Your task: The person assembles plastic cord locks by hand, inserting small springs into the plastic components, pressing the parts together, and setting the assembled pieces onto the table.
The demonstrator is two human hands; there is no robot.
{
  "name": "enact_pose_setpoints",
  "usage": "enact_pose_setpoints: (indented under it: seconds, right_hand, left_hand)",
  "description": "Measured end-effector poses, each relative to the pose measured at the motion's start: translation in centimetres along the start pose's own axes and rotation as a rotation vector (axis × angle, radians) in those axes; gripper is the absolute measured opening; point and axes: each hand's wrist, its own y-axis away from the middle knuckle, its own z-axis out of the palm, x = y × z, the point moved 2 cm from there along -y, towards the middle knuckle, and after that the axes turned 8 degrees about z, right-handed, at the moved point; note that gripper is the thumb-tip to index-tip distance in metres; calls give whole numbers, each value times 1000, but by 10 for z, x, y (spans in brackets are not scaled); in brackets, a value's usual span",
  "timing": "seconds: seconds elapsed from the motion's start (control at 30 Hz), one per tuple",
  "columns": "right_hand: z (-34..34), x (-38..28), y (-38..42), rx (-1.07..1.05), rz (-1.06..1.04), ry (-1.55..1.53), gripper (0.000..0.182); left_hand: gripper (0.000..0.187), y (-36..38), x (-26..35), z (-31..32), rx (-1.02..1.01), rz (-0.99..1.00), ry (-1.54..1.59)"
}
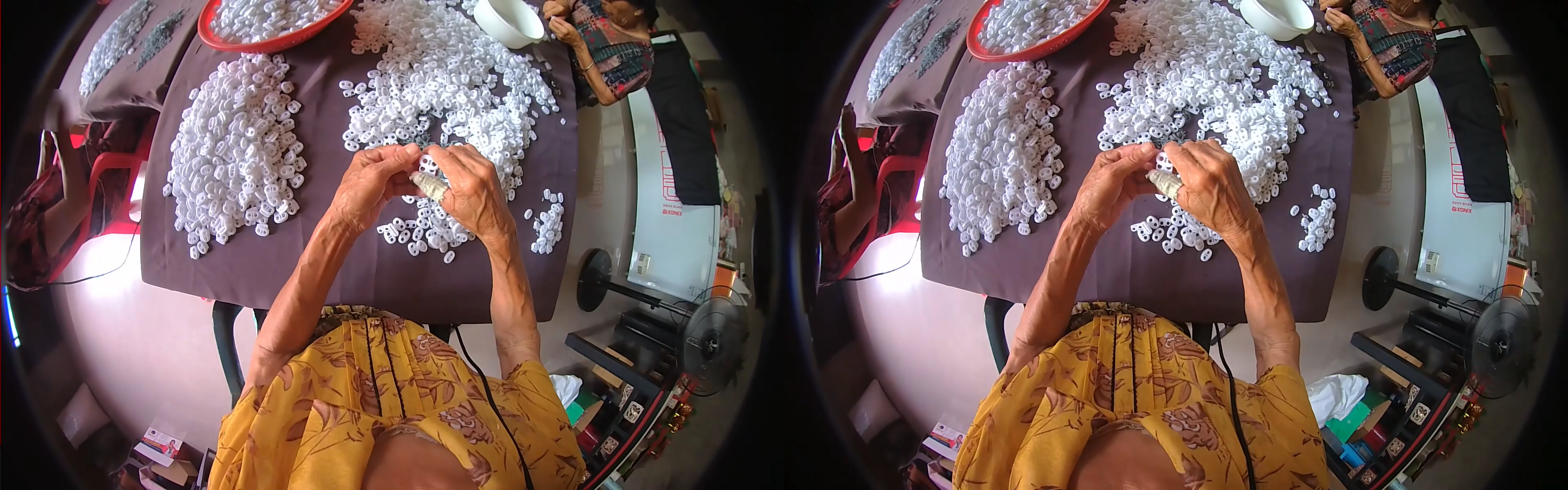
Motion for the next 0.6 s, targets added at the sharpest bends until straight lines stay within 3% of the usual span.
enact_pose_setpoints:
  seconds: [0.27, 0.6]
  right_hand:
    - [-2, -1, -1, -43, 21, 20, 34]
    - [-8, -3, -2, 68, -22, -95, 35]
  left_hand:
    - [22, 0, 2, 0, -6, -7, -39]
    - [19, 5, 10, 6, -76, 13, 13]
